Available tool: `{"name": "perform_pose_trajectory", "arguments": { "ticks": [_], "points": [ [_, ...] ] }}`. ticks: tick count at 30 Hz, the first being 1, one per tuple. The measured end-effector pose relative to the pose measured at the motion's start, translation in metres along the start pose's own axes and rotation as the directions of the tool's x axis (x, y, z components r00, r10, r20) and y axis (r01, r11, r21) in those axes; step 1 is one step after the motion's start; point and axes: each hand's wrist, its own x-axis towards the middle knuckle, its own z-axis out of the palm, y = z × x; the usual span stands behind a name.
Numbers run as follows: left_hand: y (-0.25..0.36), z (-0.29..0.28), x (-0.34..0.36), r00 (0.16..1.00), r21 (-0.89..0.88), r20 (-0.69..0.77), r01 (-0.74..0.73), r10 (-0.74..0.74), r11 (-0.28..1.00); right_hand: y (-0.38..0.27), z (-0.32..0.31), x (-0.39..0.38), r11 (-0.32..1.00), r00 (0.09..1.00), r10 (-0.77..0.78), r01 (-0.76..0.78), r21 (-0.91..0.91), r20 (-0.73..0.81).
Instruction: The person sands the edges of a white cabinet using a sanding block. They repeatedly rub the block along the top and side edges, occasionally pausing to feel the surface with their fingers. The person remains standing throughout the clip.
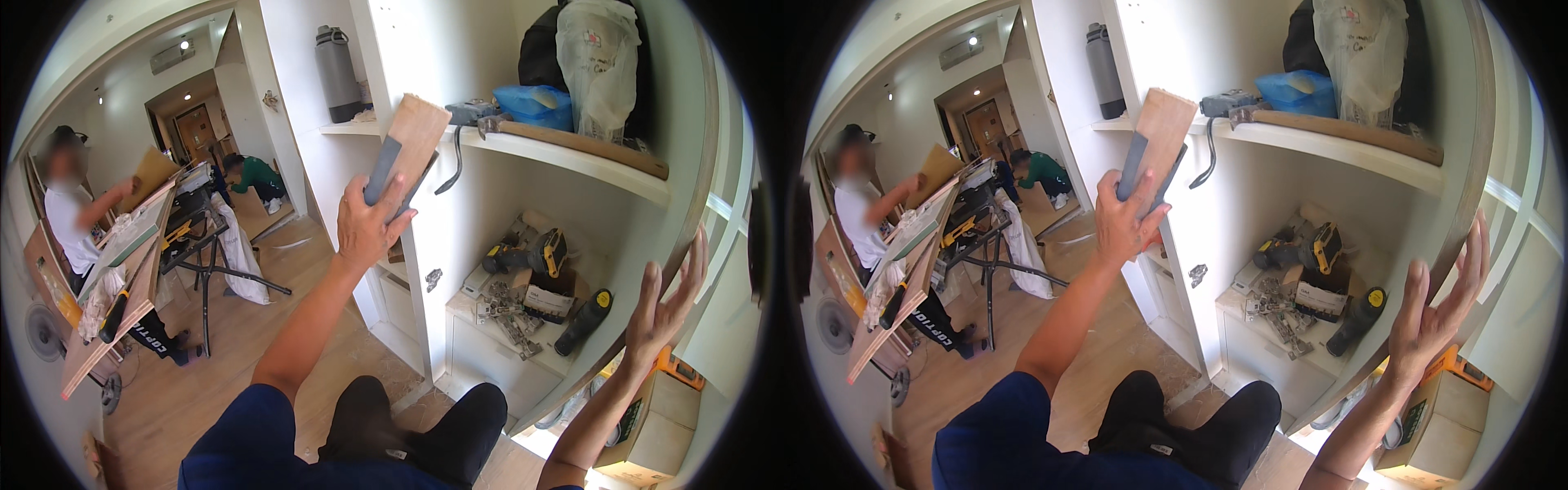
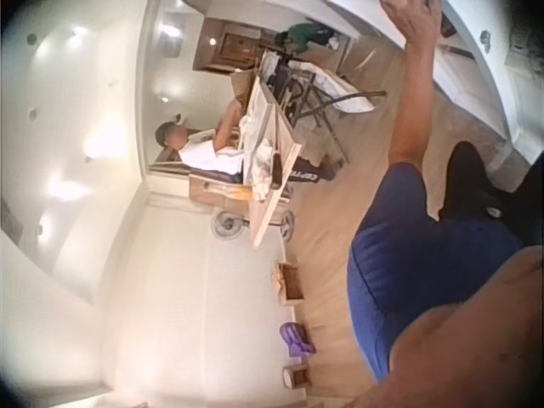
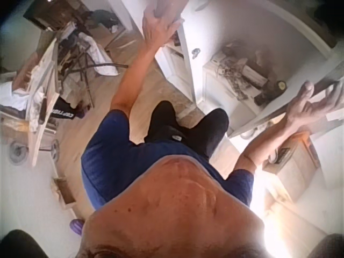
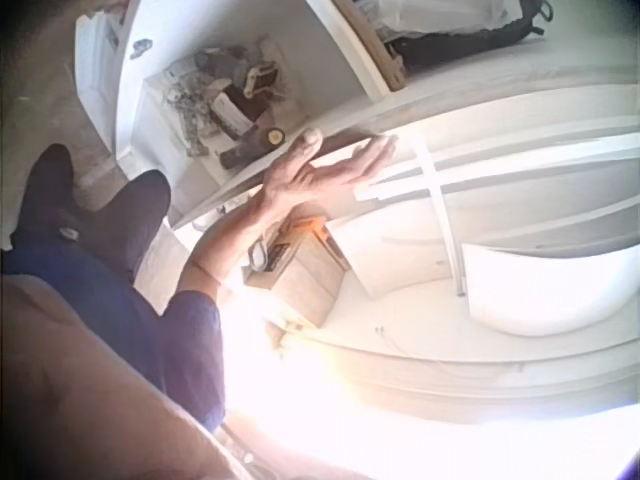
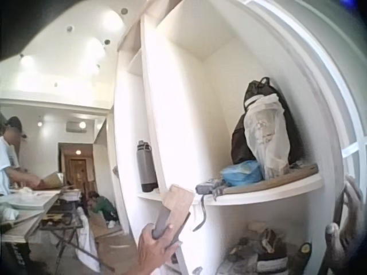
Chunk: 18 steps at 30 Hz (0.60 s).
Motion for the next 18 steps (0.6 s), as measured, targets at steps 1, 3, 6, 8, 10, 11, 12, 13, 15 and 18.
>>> {"name": "perform_pose_trajectory", "arguments": {
  "ticks": [1,3,6,8,10,11,12,13,15,18],
  "points": [
    [0.002,0.001,0.007,1.0,0.036,0.012,-0.022,0.021,0.999,0.001,-0.002,-0.003,0.999,0.999,0.036,-0.037,0.019,0.035],
    [0.004,-0.001,0.026,0.999,0.045,0.032,-0.025,0.023,0.999,0.005,-0.006,-0.007,0.991,0.989,0.109,-0.115,0.062,0.104],
    [0.0,-0.004,0.084,0.996,0.053,-0.01,-0.088,0.088,0.995,0.007,-0.011,-0.005,0.997,0.995,0.022,-0.028,0.066,0.099],
    [0.005,-0.001,0.128,0.995,0.076,-0.032,-0.092,0.095,0.993,0.007,-0.011,-0.007,0.999,0.997,0.02,-0.023,0.029,0.081],
    [0.007,-0.006,0.131,0.997,0.055,-0.032,-0.069,0.07,0.996,0.013,-0.014,-0.006,1.0,0.997,0.016,-0.014,-0.021,0.081],
    [0.003,-0.012,0.119,0.999,0.022,-0.017,-0.044,0.045,0.999,0.01,-0.014,-0.008,1.0,0.996,0.021,-0.022,0.009,0.084],
    [-0.001,-0.012,0.106,1.0,-0.02,-0.011,-0.02,0.02,1.0,0.005,-0.012,-0.006,0.999,0.997,0.021,-0.023,0.03,0.08],
    [0.0,-0.017,0.077,1.0,-0.026,-0.006,-0.011,0.011,1.0,0.004,-0.01,-0.006,0.998,0.997,0.027,-0.03,0.057,0.065],
    [0.0,-0.024,0.035,0.998,-0.03,0.04,-0.041,0.042,0.999,0.002,-0.009,-0.005,0.992,0.998,0.016,-0.023,0.122,0.056],
    [-0.013,-0.021,0.036,0.994,0.015,0.051,-0.097,0.096,0.995,0.001,-0.004,-0.006,0.985,0.998,0.014,-0.024,0.169,0.057]
  ]
}}
